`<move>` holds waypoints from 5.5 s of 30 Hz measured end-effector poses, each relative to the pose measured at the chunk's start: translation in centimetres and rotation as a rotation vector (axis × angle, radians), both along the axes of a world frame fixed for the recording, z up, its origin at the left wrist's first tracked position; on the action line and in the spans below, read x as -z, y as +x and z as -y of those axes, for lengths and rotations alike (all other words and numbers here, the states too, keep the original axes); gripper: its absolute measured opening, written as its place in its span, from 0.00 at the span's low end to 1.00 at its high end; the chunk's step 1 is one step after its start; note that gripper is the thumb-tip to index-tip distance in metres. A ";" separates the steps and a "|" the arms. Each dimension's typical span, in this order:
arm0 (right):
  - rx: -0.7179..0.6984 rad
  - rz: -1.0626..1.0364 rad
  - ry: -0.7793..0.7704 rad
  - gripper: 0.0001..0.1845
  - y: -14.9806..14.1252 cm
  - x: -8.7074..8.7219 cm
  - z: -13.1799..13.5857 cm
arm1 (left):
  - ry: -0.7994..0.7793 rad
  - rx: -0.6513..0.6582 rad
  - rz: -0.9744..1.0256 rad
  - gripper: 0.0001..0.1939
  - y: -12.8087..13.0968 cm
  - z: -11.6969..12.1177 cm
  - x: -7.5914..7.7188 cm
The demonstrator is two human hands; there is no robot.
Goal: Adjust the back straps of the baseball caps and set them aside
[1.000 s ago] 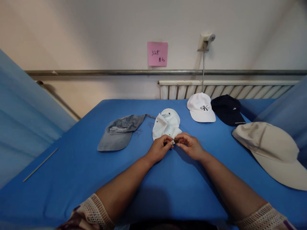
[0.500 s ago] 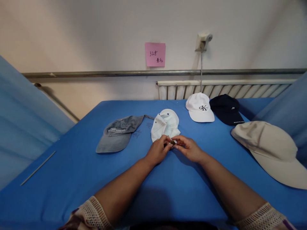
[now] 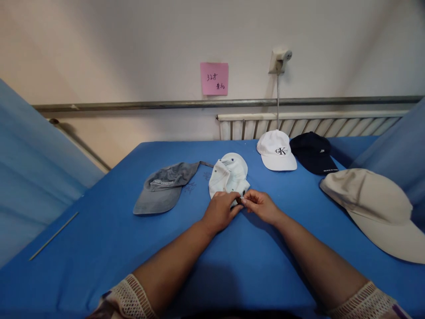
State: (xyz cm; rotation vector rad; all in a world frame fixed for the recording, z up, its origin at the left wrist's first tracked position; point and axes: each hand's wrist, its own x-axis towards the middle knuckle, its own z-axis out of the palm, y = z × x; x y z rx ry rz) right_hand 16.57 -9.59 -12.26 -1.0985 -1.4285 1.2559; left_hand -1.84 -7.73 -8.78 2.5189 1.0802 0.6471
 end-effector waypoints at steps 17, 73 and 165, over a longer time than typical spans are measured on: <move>0.198 -0.101 -0.030 0.16 0.5 -1.1 -0.4 | 0.310 -0.048 -0.152 0.10 -0.2 0.2 -1.2; 0.404 -0.447 -0.219 0.24 -1.6 -1.1 -0.3 | 0.321 -0.099 -0.214 0.09 0.3 0.2 -0.2; 0.392 -0.371 -0.255 0.23 -3.0 -0.5 -0.1 | 0.377 -0.111 -0.221 0.12 0.6 -0.2 0.6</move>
